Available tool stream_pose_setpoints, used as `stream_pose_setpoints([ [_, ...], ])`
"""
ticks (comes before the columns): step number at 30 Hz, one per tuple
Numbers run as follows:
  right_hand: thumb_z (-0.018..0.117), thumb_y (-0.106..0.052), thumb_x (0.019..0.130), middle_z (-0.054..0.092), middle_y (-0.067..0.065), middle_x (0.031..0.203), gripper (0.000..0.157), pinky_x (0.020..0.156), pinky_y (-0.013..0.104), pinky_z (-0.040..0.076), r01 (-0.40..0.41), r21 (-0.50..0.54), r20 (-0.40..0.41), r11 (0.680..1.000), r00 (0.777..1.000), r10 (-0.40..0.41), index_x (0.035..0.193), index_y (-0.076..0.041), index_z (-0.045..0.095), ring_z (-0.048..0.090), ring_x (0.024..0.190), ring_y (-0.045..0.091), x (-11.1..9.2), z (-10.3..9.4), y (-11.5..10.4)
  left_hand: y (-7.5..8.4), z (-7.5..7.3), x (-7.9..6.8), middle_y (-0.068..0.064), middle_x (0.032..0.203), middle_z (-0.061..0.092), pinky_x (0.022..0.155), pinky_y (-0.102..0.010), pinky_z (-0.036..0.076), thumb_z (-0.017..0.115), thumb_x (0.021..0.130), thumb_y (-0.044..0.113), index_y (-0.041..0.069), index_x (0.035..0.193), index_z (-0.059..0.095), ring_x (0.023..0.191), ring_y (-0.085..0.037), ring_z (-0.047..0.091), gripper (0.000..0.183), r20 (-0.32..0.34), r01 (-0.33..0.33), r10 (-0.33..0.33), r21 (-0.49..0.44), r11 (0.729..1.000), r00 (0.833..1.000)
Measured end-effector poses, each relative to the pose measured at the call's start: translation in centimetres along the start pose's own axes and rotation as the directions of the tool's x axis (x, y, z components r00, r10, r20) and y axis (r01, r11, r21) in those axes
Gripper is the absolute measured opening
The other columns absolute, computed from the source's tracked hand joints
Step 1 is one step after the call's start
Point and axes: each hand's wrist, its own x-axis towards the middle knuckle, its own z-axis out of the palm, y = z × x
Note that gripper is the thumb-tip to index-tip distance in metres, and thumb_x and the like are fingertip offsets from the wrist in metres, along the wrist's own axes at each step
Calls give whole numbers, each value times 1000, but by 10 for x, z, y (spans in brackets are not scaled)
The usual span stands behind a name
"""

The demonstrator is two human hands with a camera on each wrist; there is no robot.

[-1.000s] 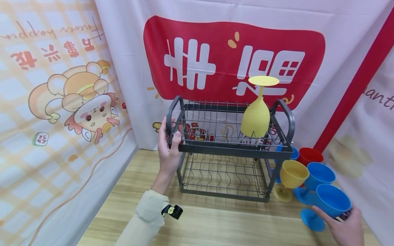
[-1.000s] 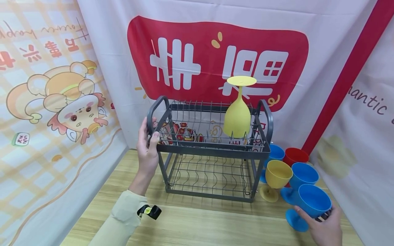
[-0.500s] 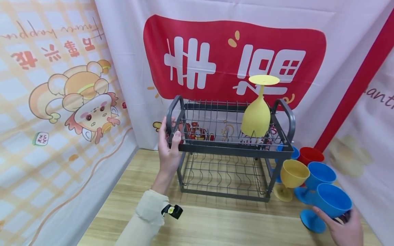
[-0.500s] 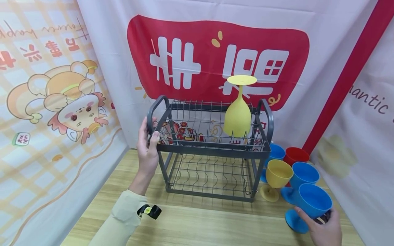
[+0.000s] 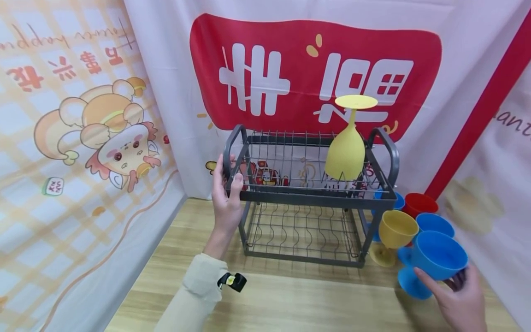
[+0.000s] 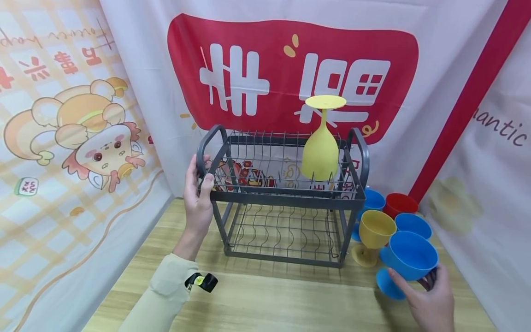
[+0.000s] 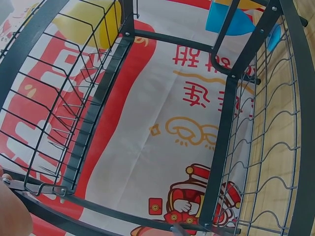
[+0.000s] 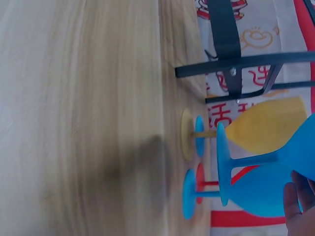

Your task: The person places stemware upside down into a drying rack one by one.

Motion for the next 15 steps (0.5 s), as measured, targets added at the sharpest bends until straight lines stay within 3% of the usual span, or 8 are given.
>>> stream_pose_setpoints([
  [7,79,-49,93,28,21,174,108,120,72,36,115,-54,9,992,993,-114,171,-18,11,38,149,50,-14,11,-15,1,0,1,15,161,50,120,-35,49,54,109,24,28,167,30,151,-19,47,63,1,18,-18,4,1000,1000],
  [11,82,-43,92,39,21,168,103,121,64,41,234,-114,7,965,972,-235,169,-17,18,45,141,46,-22,19,-20,1,0,1,14,161,50,121,-43,48,55,109,24,28,167,30,152,-23,46,63,1,15,-15,0,1000,1000],
  [15,86,-35,90,44,23,163,102,117,67,44,370,-146,38,917,929,-369,167,-15,22,49,136,48,-28,26,-25,0,0,1,13,161,50,122,-51,46,54,109,25,28,167,30,153,-25,45,62,5,16,-16,5,1000,1000],
])
